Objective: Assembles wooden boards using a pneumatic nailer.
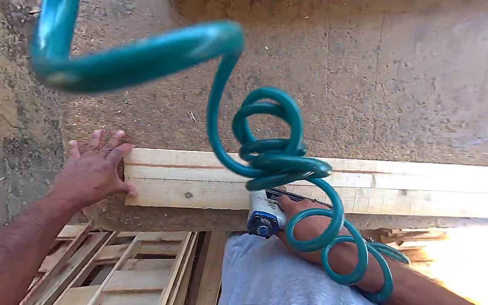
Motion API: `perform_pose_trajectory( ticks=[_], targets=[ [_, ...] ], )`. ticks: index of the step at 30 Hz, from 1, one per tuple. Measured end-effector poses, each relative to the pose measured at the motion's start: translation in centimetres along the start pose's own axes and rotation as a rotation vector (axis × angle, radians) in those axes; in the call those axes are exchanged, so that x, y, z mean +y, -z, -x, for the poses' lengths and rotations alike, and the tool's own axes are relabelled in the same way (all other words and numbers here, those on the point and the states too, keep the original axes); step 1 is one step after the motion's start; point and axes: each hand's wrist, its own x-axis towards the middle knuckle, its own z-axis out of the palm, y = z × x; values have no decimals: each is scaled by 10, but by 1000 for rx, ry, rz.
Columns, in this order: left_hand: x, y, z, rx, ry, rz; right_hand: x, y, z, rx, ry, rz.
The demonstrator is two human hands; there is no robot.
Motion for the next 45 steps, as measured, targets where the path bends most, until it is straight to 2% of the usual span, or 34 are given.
perform_pose_trajectory(
  ticks=[2, 3, 4, 5, 7, 9, 11, 14, 17, 21, 23, 24, 26, 28, 31, 33, 34, 36, 38, 42, 44, 45],
  targets=[
    [4, 2, 1, -21, 30, -34, 14, 3, 12, 40, 19, 92],
    [7, 5, 1, -33, 50, -39, 40, -12, 4, 185, 108, 155],
    [12, 10, 1, -43, 65, -15, 77, -38, -20, 417, 235, 201],
    [16, 14, 1, -33, 76, 11, 100, -50, -38, 457, 239, 219],
    [7, 5, 2, -26, 71, -36, 122, -55, -46, 340, 122, 238],
    [7, 3, 3, -31, 72, 12, 133, -51, -40, 317, 75, 224],
    [19, 11, 5, -41, 112, 56, 139, -42, -24, 306, 36, 180],
    [48, 18, 13, -45, 158, -23, 132, -13, 10, 110, -95, 82],
    [130, 20, 17, 101, 129, 120, 154, -4, 18, 82, -157, 76],
    [328, 25, 2, 440, 27, 495, 182, 11, 41, 76, -62, 8],
    [425, 21, -20, 513, 61, 648, 197, 22, 48, 35, -65, 47],
    [463, 16, -33, 539, 89, 686, 207, 24, 49, 43, -73, 62],
    [506, -11, -59, 549, 166, 513, 234, 20, 44, 94, -55, 96],
    [512, -20, -67, 588, 202, 401, 262, 22, 46, 107, -38, 121],
    [509, 5, -59, 481, 211, 348, 291, 46, 63, -32, -36, 152],
    [510, 9, -60, 479, 197, 363, 326, 27, 52, 118, 13, 148],
    [510, 5, -61, 511, 194, 381, 335, 29, 54, 112, -4, 126],
    [512, 4, -60, 555, 213, 411, 332, 59, 76, -11, -68, 60],
    [513, 6, -58, 567, 214, 399, 342, 71, 89, -54, -61, 45],
    [507, -5, -61, 572, 201, 343, 416, 35, 63, 91, 12, 84],
    [506, -12, -61, 572, 224, 311, 430, 38, 68, 73, -33, 93],
    [507, -12, -60, 514, 275, 275, 439, 36, 70, 91, -41, 108]
  ],
)
